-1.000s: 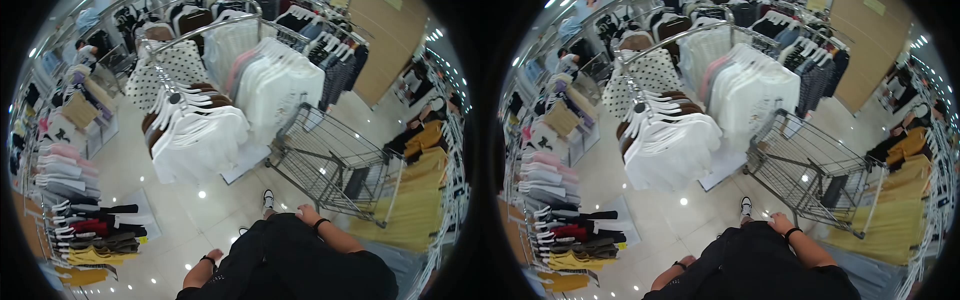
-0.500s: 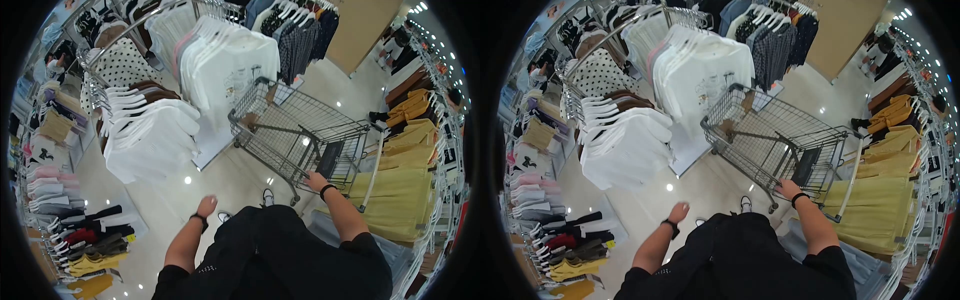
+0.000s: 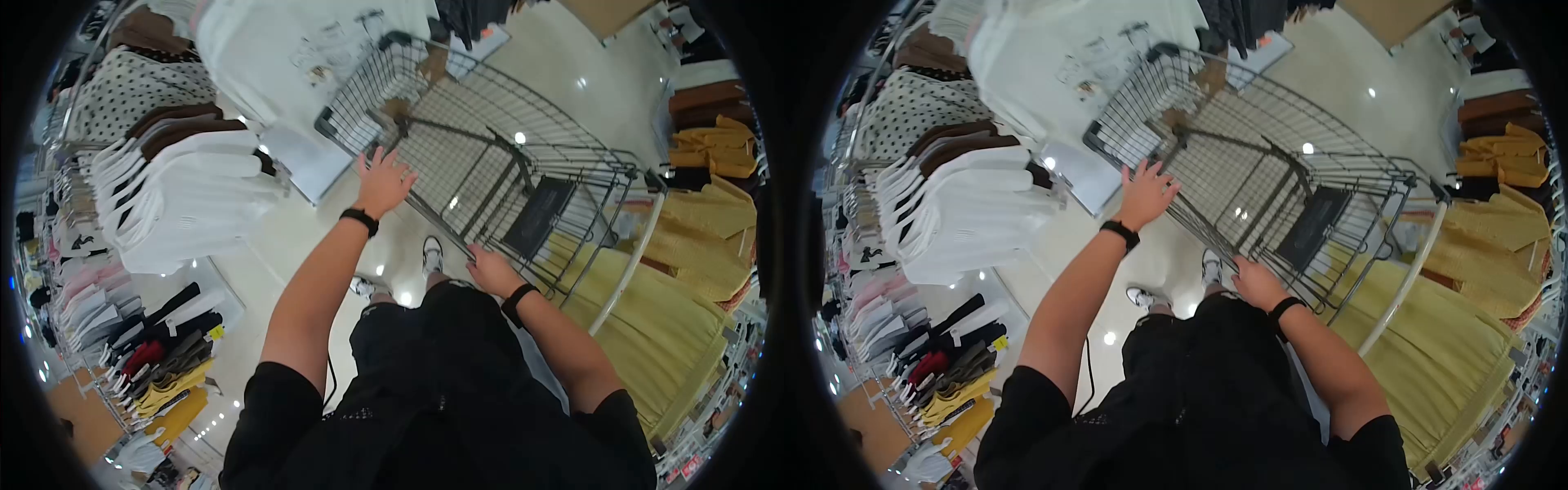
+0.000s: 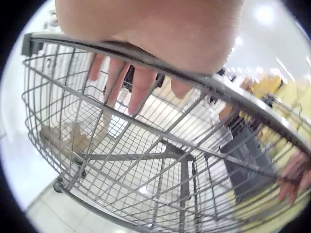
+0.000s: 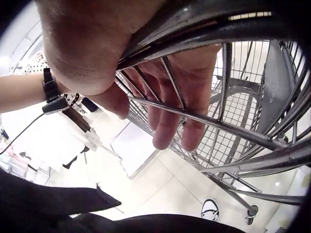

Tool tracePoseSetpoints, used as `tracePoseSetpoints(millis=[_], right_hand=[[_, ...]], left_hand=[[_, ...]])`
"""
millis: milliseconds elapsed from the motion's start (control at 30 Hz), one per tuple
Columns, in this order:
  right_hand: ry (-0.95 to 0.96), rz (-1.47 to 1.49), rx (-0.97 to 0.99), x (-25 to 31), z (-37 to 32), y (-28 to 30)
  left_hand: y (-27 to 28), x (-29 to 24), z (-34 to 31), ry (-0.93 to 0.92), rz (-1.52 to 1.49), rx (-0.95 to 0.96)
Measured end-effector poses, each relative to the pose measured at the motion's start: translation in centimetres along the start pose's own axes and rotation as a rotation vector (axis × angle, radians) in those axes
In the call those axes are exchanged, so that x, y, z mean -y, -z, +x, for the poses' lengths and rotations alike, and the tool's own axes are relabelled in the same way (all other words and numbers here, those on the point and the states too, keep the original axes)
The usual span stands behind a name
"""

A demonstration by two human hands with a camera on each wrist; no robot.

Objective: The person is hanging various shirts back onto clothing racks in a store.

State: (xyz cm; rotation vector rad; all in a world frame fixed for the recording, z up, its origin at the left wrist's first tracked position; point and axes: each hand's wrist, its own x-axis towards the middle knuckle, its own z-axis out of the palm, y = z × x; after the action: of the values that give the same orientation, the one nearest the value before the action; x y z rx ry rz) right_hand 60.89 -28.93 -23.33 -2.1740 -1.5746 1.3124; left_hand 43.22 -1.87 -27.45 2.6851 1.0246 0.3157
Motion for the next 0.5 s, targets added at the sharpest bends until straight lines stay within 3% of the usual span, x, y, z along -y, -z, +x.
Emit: tracePoseSetpoints(millis=[33, 100, 133, 233, 267, 500], right_hand=[[-0.023, 0.013, 0.02, 0.0, -0.4, -0.4], [0.018, 0.064, -0.047, -0.6, 0.0, -0.7], [0.038, 0.064, -0.073, -0.9, 0.3, -1.1], [0.011, 0.078, -0.053, -0.9, 0.1, -1.1], [0.024, 0.114, -0.08, -0.8, 0.1, -1.2], [-0.052, 0.116, -0.031, 0.8, 0.2, -0.4]], left_hand=[[0.5, -0.9, 0.9, 0.001, -0.015, 0.03], [1.1, -1.8, 3.5, 0.184, 0.164, 0.701], [0.1, -1.5, 3.4, 0.14, 0.194, 0.586], [-0.2, -1.8, 4.8, 0.232, 0.048, 0.55], [-0.5, -1.6, 4.7, 0.185, 0.061, 0.484], [-0.5, -1.5, 4.1, 0.267, 0.021, 0.401]])
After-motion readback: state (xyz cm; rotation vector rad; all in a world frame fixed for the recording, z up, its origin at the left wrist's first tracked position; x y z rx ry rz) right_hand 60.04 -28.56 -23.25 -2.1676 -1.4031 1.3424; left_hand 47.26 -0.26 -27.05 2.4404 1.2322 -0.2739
